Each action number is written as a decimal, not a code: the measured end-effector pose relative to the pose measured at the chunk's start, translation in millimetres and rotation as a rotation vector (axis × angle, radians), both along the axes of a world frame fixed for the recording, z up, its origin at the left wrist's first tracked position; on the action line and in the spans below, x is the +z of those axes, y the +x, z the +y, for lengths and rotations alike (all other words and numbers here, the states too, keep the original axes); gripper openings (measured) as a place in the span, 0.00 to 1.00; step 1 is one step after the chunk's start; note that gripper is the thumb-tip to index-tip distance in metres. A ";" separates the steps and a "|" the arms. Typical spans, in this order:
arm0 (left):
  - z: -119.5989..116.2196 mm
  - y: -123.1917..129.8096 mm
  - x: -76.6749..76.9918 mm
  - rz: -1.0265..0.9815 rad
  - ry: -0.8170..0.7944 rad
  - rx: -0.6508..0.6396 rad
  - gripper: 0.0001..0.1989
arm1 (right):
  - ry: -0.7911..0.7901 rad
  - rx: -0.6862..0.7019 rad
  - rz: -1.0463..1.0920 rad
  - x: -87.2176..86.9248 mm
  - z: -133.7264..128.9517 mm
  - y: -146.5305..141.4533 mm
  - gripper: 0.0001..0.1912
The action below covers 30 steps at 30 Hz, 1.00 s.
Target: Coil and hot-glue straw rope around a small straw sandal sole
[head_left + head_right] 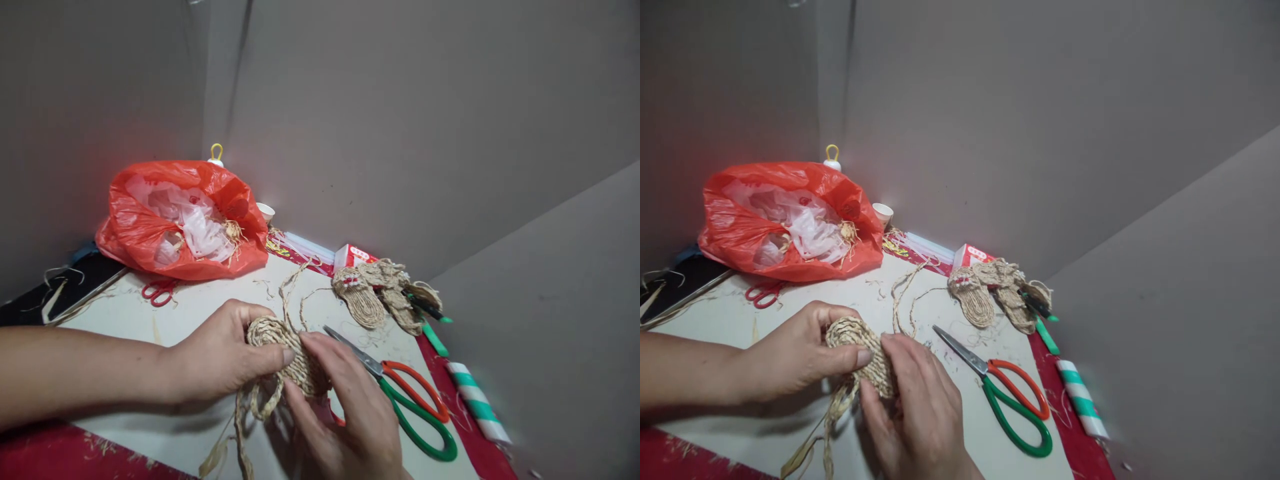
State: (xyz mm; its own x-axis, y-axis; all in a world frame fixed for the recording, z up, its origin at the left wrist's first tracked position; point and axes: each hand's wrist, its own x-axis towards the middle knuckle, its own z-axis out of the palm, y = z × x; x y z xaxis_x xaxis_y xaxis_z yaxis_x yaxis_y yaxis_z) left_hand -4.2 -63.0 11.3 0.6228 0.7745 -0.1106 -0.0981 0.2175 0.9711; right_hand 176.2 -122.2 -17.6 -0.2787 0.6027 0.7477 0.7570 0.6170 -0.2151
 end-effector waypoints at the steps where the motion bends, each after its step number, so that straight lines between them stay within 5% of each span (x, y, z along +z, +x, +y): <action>1: -0.5 0.0 1.6 -0.001 0.004 -0.003 0.05 | 0.005 -0.006 0.004 0.4 -0.5 0.0 0.21; 25: -0.8 -0.7 -1.0 0.066 0.040 -0.011 0.08 | -0.030 0.038 -0.058 8.2 -2.5 -0.6 0.16; 30: 4.5 -0.3 1.1 -0.035 0.028 0.005 0.05 | -0.176 -0.012 -0.107 14.2 -0.3 7.5 0.26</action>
State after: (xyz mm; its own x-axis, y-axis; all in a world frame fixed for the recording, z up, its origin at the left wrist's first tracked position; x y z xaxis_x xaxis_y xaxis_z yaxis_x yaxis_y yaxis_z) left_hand -4.5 -58.5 12.4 0.6223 0.7799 -0.0669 -0.1327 0.1894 0.9729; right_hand 183.7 -122.6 -3.4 -0.3426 0.7250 0.5974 0.7886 0.5676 -0.2366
